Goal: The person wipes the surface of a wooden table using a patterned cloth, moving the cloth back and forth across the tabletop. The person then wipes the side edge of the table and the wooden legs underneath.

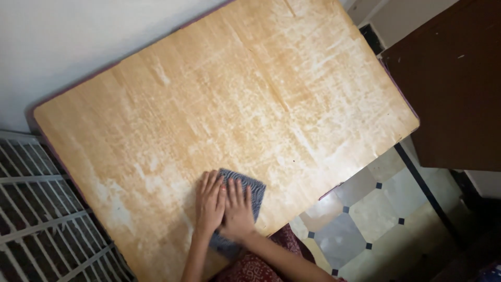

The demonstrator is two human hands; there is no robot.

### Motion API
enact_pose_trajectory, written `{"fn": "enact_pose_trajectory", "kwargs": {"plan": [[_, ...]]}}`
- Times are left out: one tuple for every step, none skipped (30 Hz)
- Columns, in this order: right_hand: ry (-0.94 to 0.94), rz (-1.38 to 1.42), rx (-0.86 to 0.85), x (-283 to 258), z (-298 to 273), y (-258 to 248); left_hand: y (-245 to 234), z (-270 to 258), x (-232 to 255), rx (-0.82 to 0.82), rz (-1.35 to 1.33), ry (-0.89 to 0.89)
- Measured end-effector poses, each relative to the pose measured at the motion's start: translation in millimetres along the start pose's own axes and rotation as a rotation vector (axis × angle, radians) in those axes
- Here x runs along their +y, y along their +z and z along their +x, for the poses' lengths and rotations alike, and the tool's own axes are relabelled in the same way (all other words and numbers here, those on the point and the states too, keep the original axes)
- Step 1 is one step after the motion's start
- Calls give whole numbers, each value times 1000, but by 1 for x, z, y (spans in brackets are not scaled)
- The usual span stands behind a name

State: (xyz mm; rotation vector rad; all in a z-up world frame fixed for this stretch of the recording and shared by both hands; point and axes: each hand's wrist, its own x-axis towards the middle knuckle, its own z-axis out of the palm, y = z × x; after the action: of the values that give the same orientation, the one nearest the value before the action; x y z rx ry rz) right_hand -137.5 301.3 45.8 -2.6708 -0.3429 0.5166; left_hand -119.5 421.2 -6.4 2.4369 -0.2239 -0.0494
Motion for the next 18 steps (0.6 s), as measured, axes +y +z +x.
{"fn": "enact_pose_trajectory", "kwargs": {"plan": [[146, 25, -66, 12, 1, 1, -2, 2, 0, -1, -28, -14], [290, 48, -134, 32, -2, 1, -1, 4, 1, -1, -11, -21], [322, 2, 152, 53, -2, 0, 1, 6, 2, -2, 5, -25], [349, -45, 439, 76, -2, 0, 2, 6, 3, -4, 22, -29], [439, -96, 377, 106, -1, -5, 4, 9, 5, 0, 68, -27], [529, -146, 313, 131, 1, -10, 6, 11, 6, 3, 115, -25], [554, -165, 289, 145, -4, -9, 8, 11, 8, 9, 160, -25], [580, -182, 264, 155, -7, -8, 10, 11, 9, 15, 185, -16], [603, -199, 242, 162, -7, -7, 10, 11, 9, 24, 213, -7], [564, -217, 312, 157, -9, -1, 11, 11, 9, 33, 240, 2], [523, -235, 384, 145, -12, 6, 12, 12, 9, 48, 244, 19], [482, -253, 455, 138, -13, 8, 12, 13, 9, 63, 248, 36], [545, -254, 277, 135, -14, 5, 12, 11, 8, 74, 255, 51], [605, -253, 98, 134, -18, 2, 12, 10, 8, 71, 257, 60], [661, -251, -79, 134, -16, -3, 11, 10, 7, 71, 260, 69], [673, -237, -14, 143, -7, -11, 10, 12, 6, 70, 263, 78], [686, -222, 46, 158, -2, -20, 9, 10, 6, 62, 250, 76], [698, -207, 106, 165, 2, -23, 9, 8, 6, 53, 236, 73]]}}
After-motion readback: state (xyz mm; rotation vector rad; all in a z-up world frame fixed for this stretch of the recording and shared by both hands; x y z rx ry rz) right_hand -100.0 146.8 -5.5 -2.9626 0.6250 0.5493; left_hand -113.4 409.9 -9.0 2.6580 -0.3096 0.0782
